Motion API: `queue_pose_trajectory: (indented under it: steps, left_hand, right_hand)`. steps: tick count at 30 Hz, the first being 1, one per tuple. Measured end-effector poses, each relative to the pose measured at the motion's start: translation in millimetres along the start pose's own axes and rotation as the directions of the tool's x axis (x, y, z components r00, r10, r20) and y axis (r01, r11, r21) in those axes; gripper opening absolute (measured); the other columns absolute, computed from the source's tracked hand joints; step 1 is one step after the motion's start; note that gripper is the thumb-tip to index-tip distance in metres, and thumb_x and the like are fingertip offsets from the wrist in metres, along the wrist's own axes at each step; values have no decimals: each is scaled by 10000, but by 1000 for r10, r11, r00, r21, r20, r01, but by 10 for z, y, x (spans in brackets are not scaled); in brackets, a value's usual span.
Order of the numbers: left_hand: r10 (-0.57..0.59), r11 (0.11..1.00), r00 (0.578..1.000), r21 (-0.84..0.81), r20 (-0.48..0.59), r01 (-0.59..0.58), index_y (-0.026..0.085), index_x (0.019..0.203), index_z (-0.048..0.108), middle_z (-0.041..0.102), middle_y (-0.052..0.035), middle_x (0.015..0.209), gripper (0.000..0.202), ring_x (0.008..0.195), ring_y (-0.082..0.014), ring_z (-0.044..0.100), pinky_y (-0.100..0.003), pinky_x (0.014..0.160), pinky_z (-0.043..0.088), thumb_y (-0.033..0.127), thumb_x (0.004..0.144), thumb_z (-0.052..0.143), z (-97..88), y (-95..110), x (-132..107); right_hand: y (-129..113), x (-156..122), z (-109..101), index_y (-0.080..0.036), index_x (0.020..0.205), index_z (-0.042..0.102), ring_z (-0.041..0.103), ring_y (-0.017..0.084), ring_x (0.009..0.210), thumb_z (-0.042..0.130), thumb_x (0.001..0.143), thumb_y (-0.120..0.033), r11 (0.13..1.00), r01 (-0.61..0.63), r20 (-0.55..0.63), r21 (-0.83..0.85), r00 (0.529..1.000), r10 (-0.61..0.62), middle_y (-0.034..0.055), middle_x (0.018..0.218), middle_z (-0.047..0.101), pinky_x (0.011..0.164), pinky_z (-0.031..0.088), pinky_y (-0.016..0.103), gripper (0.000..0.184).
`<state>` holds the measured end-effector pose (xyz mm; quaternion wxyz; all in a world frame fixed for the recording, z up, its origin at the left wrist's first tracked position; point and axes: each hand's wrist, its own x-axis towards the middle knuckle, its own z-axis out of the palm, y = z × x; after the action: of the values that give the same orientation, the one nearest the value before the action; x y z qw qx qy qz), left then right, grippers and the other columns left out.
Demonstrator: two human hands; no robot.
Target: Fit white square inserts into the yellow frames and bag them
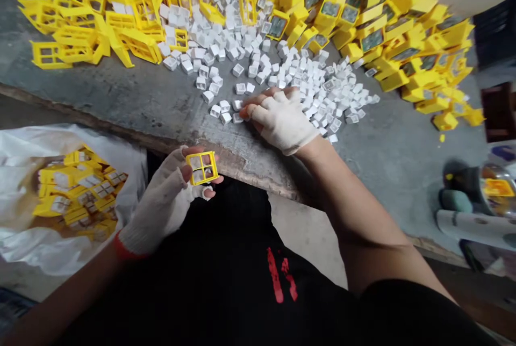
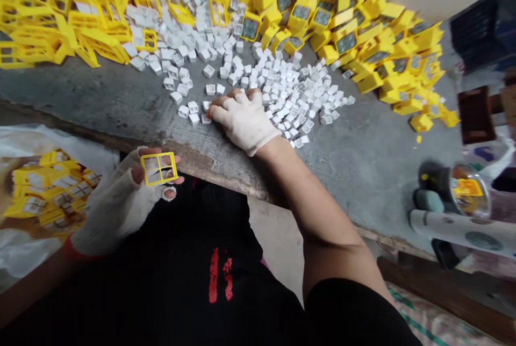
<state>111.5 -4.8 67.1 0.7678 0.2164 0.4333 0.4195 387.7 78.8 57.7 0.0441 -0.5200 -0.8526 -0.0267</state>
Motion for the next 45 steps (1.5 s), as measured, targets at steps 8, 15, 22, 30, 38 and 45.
queue_pose_trajectory:
  steps: [8, 15, 22, 30, 38, 45]
  left_hand:
    - [53, 998, 996, -46, 73, -50, 242, 1160, 737, 817, -52, 1111, 580, 867, -249, 817, -286, 639, 608, 544, 774, 1048, -42, -81, -31]
    - [76, 997, 993, -37, 92, -73, 259, 1168, 693, 809, -38, 1197, 470, 1002, -266, 841, -294, 722, 615, 443, 846, 981, -16, -149, 3]
    - [49, 998, 997, 34, 60, -51, 270, 1160, 699, 800, -50, 1207, 430, 976, -269, 833, -316, 729, 629, 449, 859, 949, 7, -172, 8]
    - [97, 995, 995, 18, 17, -97, 259, 1170, 731, 816, -42, 1089, 574, 854, -236, 806, -303, 652, 634, 587, 798, 1022, -55, -198, -12]
    - [127, 992, 992, -5, 16, -127, 242, 1160, 734, 830, -62, 1105, 545, 856, -214, 785, -296, 671, 620, 620, 853, 980, -89, -171, -23]
    - [122, 991, 992, -50, -14, -123, 285, 1190, 768, 821, -38, 1187, 430, 986, -249, 822, -299, 692, 648, 482, 871, 979, -84, -226, -3]
  right_hand:
    - [77, 18, 77, -288, 1248, 829, 697, 319, 1142, 541, 1117, -215, 998, -55, 36, -18, 998, 55, 106, 1312, 824, 1046, 436, 548, 325]
    - [-57, -178, -3, -244, 1054, 832, 732, 306, 1086, 631, 1097, -338, 975, -128, -104, 180, 984, 148, 109, 1122, 862, 1069, 426, 531, 226]
    - [-264, -319, 58, -257, 1005, 862, 783, 249, 949, 744, 963, -272, 836, -218, 65, 504, 975, 215, 34, 987, 862, 988, 533, 451, 126]
    - [-172, -597, 150, -283, 1150, 874, 763, 270, 924, 680, 1007, -374, 736, -259, -175, 625, 873, 455, 39, 967, 843, 948, 575, 485, 257]
    - [-321, -440, 66, -266, 1165, 870, 738, 346, 1155, 733, 1006, -319, 899, -239, -108, 367, 949, 296, 106, 1173, 870, 1029, 493, 527, 216]
    - [-452, -322, 59, -289, 1030, 870, 738, 326, 1125, 673, 1086, -355, 928, -159, -59, 336, 980, 189, 90, 1148, 881, 1010, 479, 518, 216]
